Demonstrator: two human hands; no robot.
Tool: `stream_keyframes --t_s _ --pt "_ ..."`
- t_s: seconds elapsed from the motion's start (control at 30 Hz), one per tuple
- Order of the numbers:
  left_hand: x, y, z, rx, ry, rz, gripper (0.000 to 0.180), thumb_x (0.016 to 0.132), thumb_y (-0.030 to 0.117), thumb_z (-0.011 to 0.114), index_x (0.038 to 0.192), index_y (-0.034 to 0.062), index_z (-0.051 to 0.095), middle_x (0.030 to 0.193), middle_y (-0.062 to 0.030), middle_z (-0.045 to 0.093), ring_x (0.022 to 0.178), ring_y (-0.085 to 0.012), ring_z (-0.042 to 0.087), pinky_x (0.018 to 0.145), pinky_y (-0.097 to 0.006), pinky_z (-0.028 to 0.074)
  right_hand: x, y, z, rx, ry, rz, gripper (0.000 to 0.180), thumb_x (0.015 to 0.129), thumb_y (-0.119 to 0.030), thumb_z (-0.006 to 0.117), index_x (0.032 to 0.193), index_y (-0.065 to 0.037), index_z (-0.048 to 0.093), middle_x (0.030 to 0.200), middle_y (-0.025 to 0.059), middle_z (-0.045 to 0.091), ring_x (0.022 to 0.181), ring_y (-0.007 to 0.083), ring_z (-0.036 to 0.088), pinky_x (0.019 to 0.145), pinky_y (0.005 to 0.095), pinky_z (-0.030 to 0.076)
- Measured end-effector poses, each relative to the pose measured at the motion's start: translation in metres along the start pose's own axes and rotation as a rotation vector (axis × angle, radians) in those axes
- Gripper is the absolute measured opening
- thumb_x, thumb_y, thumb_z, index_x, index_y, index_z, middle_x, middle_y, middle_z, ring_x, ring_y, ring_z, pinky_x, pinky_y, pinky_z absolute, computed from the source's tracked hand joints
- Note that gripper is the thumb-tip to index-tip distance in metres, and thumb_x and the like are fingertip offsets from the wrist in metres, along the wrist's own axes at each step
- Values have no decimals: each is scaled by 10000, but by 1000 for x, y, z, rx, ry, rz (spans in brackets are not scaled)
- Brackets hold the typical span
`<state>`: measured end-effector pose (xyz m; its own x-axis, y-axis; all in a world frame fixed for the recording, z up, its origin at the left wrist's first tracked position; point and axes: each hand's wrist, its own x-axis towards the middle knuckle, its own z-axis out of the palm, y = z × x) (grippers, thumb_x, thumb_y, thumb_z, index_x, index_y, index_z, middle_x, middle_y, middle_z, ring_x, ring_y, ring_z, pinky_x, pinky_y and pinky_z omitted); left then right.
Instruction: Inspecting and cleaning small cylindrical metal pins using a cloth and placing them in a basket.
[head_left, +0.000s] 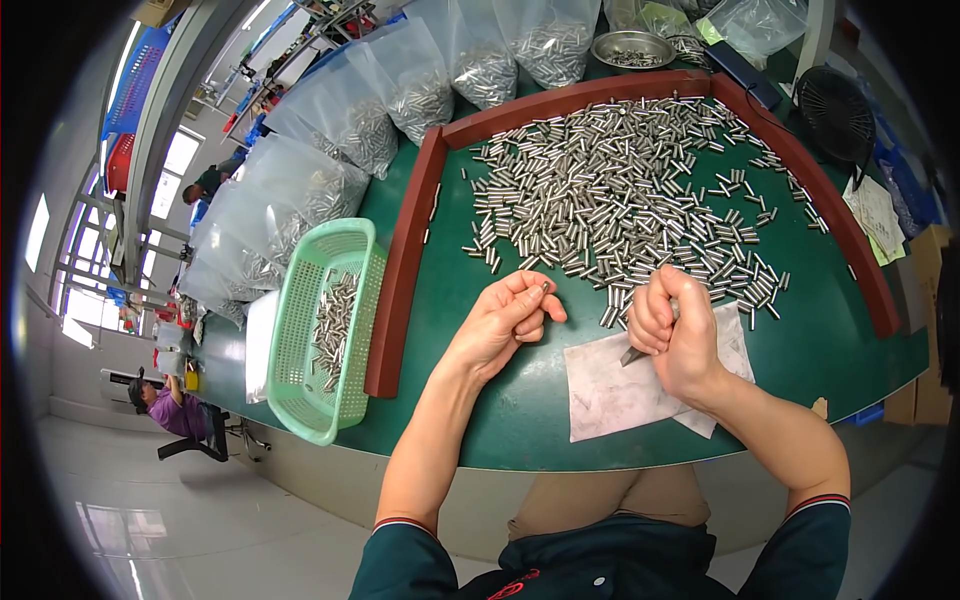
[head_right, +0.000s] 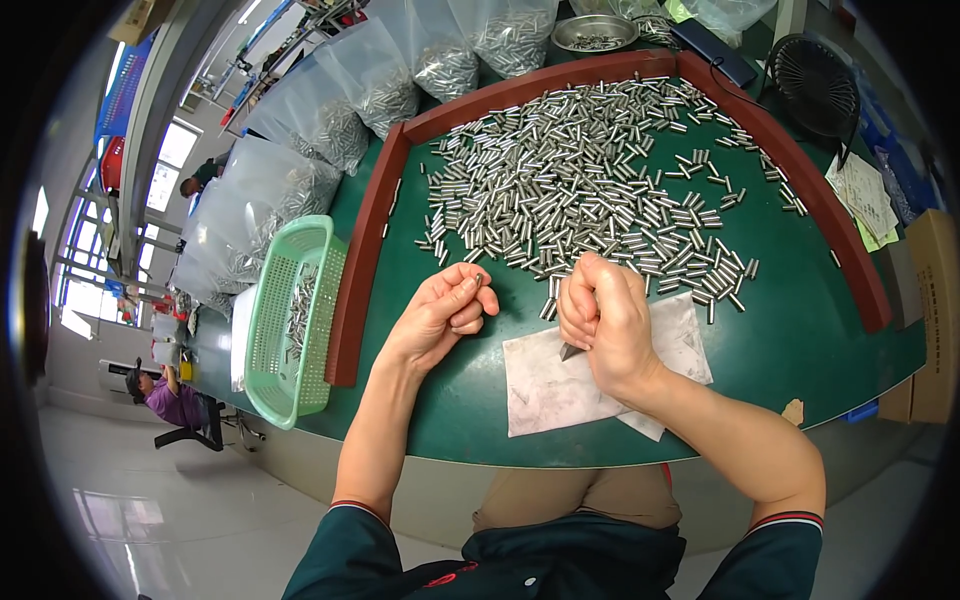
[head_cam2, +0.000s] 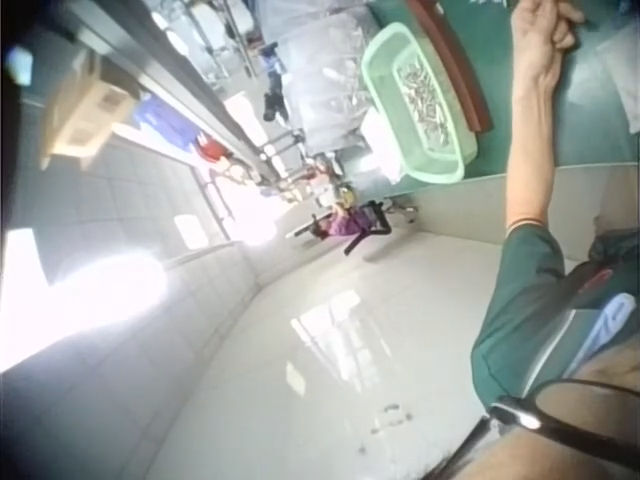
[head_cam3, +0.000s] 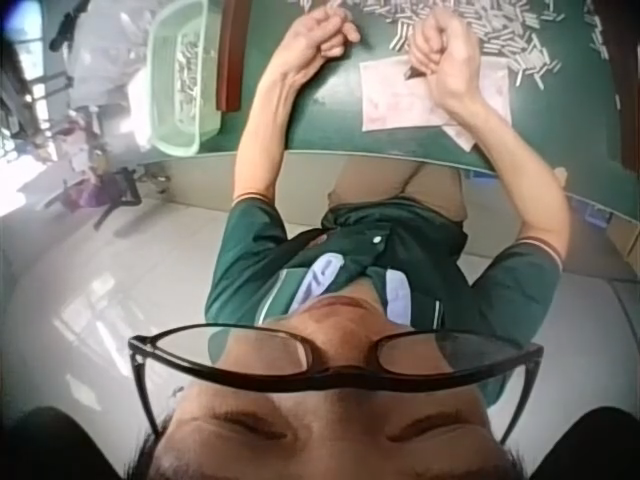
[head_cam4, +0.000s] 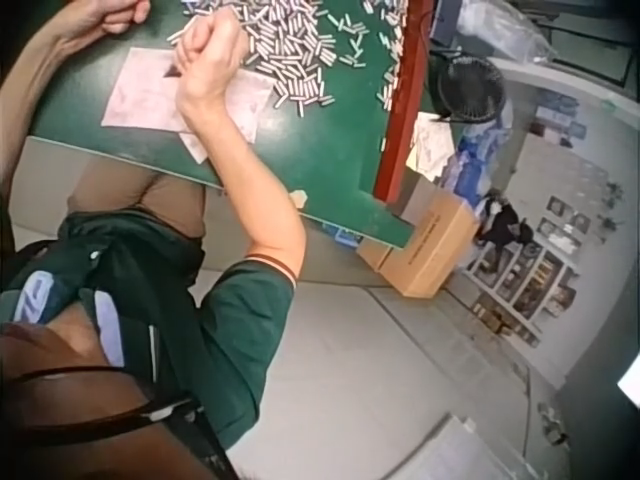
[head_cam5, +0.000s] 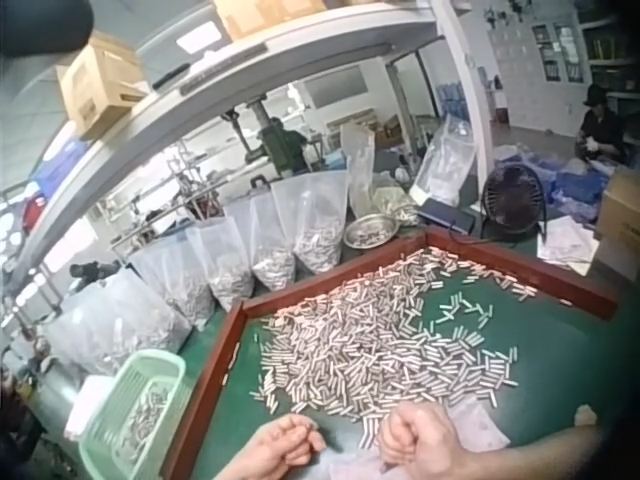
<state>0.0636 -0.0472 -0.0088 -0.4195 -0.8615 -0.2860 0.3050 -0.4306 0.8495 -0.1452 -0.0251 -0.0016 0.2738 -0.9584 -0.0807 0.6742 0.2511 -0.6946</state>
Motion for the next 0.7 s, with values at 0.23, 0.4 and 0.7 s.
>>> stream_keyframes --t_s 0.23,0.4,0.7 --pt "0 0 4 12 15 -15 128 908 142 419 915 36 491 720 -102 572 449 -31 268 421 -171 237 -1 -1 0 -6 2 5 358 872 -225 336 542 -91 295 459 -3 286 394 67 206 376 220 196" --pt "-8 0 15 122 22 12 117 913 150 409 913 46 463 707 -122 577 448 -41 269 422 -183 243 -2 0 1 0 0 5 334 856 -197 331 542 -92 292 459 -6 282 392 65 206 375 219 198" --pt "-28 -30 62 1170 52 343 118 743 42 622 738 -1 512 452 12 384 404 -52 343 387 -227 283 -3 3 1 40 -14 -53 380 865 -221 343 513 -87 293 449 -5 289 385 72 207 373 229 195"
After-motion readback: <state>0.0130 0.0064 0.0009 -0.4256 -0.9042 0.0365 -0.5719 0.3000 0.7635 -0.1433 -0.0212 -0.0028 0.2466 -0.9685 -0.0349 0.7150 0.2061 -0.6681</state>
